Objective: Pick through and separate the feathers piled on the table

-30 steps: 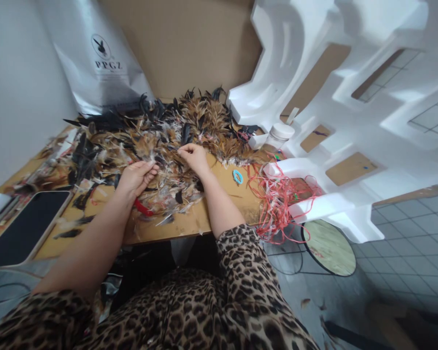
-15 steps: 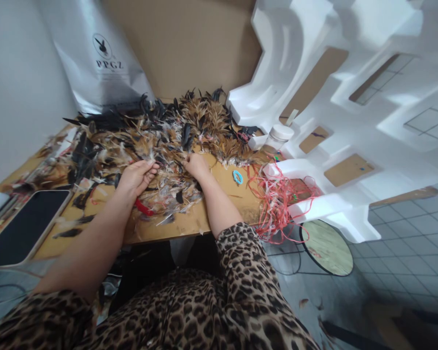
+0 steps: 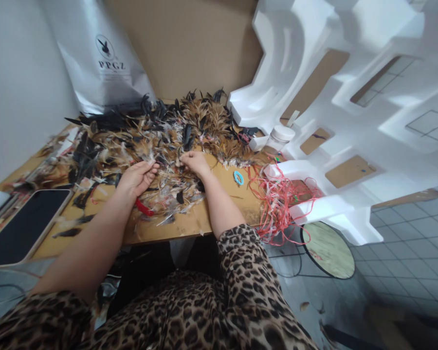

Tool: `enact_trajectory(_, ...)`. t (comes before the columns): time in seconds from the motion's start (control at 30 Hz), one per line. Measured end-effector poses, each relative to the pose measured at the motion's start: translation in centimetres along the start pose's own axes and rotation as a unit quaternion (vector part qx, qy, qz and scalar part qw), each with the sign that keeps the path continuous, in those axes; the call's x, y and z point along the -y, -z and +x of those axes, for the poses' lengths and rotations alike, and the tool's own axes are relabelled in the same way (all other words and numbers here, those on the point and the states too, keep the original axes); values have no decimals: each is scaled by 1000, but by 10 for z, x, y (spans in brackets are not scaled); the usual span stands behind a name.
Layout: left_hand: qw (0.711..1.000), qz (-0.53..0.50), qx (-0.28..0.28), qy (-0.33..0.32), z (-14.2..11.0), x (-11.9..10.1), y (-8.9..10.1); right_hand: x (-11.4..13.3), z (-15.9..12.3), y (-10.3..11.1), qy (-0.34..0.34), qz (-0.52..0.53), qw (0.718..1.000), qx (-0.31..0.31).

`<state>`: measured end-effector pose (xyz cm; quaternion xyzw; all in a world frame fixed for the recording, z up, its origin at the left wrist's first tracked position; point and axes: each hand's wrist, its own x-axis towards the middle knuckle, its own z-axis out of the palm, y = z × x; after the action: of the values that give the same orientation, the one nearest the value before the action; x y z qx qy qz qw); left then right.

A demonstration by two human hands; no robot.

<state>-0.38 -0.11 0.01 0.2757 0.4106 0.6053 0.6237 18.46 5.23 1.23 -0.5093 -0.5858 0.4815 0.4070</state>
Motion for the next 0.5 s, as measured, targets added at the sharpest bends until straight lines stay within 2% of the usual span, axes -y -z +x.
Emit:
enact_trajectory(0.07, 1000, -8, 3, 13, 0, 0, 0, 4, -3, -2, -21, 59, 998, 11)
enact_trajectory(0.17, 999, -10, 20, 36, -2, 1, 0, 6, -4, -6, -6, 85, 996, 9)
enact_trajectory(0.33, 995, -15, 52, 83, -4, 0, 0, 0, -4, -17, 105, -29, 994, -2)
enact_trajectory(0.5, 992, -2, 77, 102, -5, 1, 0, 1, -12, -27, 190, -159, 968, -26)
